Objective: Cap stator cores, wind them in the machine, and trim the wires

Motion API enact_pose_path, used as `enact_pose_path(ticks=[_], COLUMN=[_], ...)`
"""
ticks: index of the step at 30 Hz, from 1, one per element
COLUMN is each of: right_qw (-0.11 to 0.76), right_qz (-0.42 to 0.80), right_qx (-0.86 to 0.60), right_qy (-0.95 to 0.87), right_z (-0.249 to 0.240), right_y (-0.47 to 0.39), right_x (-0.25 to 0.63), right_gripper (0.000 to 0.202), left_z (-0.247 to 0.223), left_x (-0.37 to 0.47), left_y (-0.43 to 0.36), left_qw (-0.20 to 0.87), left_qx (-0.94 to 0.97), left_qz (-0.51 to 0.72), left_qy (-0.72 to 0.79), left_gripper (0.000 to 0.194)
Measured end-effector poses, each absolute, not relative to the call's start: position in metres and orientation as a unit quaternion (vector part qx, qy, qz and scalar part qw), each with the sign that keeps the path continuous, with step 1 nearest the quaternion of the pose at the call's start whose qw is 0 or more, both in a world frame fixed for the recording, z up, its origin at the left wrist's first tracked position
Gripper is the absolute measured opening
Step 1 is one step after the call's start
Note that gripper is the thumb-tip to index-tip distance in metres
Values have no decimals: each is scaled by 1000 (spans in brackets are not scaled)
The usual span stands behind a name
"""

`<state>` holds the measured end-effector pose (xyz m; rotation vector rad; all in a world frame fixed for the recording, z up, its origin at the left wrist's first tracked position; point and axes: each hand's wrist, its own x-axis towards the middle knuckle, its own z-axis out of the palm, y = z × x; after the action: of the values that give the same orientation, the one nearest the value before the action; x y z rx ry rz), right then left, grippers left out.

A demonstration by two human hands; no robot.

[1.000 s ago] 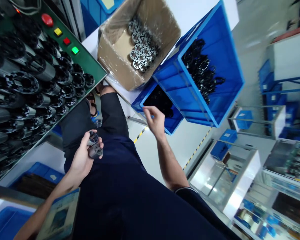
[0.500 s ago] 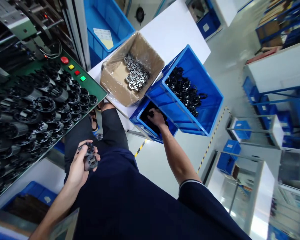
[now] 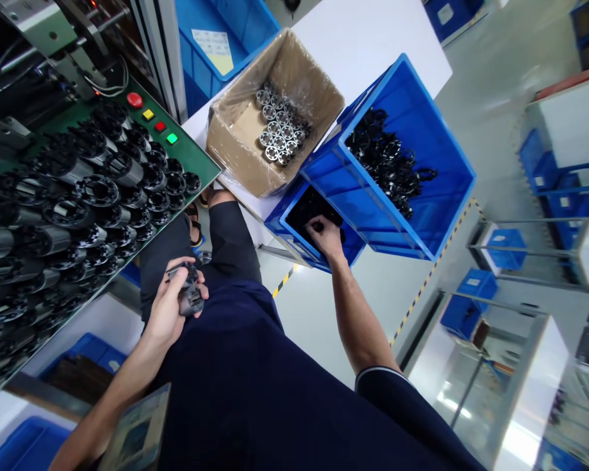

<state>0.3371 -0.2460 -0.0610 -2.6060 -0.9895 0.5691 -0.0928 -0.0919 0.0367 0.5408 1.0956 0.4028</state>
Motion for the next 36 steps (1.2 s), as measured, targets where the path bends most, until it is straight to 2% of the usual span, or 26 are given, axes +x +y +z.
enact_pose_path(ticks=[5, 9, 10, 11, 12, 13, 15, 18, 20, 23, 26, 31, 36], right_qw=[254, 352, 356, 347, 345, 342, 332, 253, 201, 146, 119, 124, 165], right_qz=[106, -135, -182, -224, -252, -245, -136, 128, 214, 265, 291, 319, 286], right_qx=[-872, -825, -807, -787, -774, -771, -799, -836, -847, -870, -877, -866, -882], right_qy=[-406, -421, -434, -458, -468, -478, -483, -469, -443, -389, -363, -364, -337], right_z=[7, 101, 122, 140, 151, 156, 144, 78, 21, -47, -78, -83, -75], right_y=[-244, -229, -225, -221, -218, -216, -212, -209, -206, -203, -207, -223, -241], right_x=[320, 343, 349, 353, 353, 350, 337, 323, 322, 330, 337, 343, 340], right_gripper=[31, 30, 32, 47, 53, 51, 27, 35, 32, 38, 43, 39, 34], left_z=[41, 39, 38, 38, 37, 37, 37, 36, 36, 36, 36, 32, 25], left_x=[-89, -83, -82, -81, -80, -80, -82, -87, -91, -95, -99, -100, -97], left_y=[-87, -91, -92, -94, -96, -98, -102, -104, -103, -101, -97, -89, -90], left_qw=[800, 804, 804, 804, 804, 806, 811, 811, 808, 807, 806, 801, 814], left_qx=[259, 262, 263, 265, 268, 272, 281, 281, 273, 276, 291, 297, 298], left_qz=[187, 173, 170, 165, 158, 148, 132, 139, 157, 161, 150, 169, 172], left_qy=[507, 504, 505, 506, 506, 504, 495, 494, 499, 496, 492, 492, 468], left_gripper=[78, 79, 80, 81, 81, 81, 80, 80, 78, 75, 75, 76, 74])
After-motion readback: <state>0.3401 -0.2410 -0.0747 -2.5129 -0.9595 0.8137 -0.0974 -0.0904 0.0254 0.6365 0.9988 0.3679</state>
